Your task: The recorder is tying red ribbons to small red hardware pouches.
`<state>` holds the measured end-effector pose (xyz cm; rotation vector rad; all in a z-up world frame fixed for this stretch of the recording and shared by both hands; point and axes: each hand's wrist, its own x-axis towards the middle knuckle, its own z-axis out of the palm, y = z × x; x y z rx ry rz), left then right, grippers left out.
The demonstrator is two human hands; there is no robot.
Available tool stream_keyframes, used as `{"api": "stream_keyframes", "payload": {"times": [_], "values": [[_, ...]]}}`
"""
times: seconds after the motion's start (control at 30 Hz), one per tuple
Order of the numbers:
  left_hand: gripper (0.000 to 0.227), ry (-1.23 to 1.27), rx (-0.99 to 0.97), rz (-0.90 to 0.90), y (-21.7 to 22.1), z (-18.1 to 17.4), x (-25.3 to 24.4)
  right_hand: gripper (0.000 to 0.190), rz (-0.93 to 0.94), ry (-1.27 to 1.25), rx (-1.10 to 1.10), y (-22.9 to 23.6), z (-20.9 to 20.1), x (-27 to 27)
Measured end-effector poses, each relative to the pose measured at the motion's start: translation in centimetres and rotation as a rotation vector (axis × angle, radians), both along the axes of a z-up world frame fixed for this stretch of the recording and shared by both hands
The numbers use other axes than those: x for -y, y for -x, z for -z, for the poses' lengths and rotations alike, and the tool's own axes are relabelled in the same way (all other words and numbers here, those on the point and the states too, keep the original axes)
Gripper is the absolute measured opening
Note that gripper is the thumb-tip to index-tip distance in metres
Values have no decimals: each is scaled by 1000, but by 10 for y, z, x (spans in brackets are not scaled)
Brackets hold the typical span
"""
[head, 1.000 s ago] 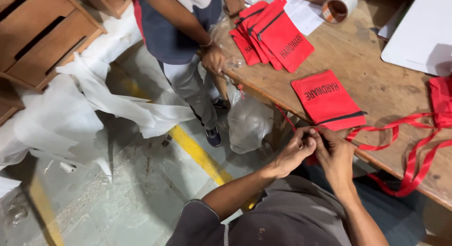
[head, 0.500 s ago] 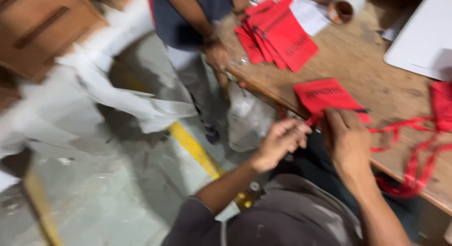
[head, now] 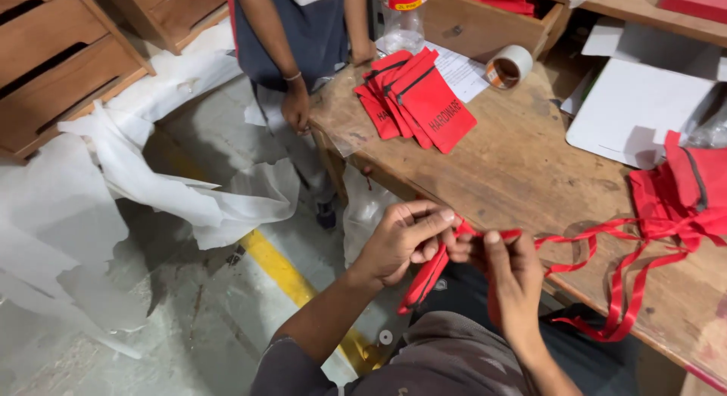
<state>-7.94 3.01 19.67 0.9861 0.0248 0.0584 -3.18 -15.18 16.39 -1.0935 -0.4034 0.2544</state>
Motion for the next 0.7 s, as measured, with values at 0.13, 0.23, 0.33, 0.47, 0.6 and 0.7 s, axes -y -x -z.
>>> {"api": "stream_keyframes", "payload": {"times": [0.13, 0.23, 0.33, 0.47, 0.6, 0.7], "values": [[20, -50, -52, 13, 2, 24, 3, 16, 104, 332, 197, 18, 8, 2], [24, -64, -67, 67, 3, 39, 9, 16, 233, 681, 589, 23, 0, 6], [27, -24, -70, 148, -4, 59, 20, 25, 303, 815, 820, 19, 5, 21], [28, 109, -149, 288, -16, 76, 15, 33, 339, 792, 939, 14, -7, 21], [28, 51, -131, 270, -14, 84, 21, 34, 408, 840, 1016, 13, -8, 22], [29, -63, -118, 233, -11, 77, 21, 31, 432, 813, 952, 11, 6, 27]]}}
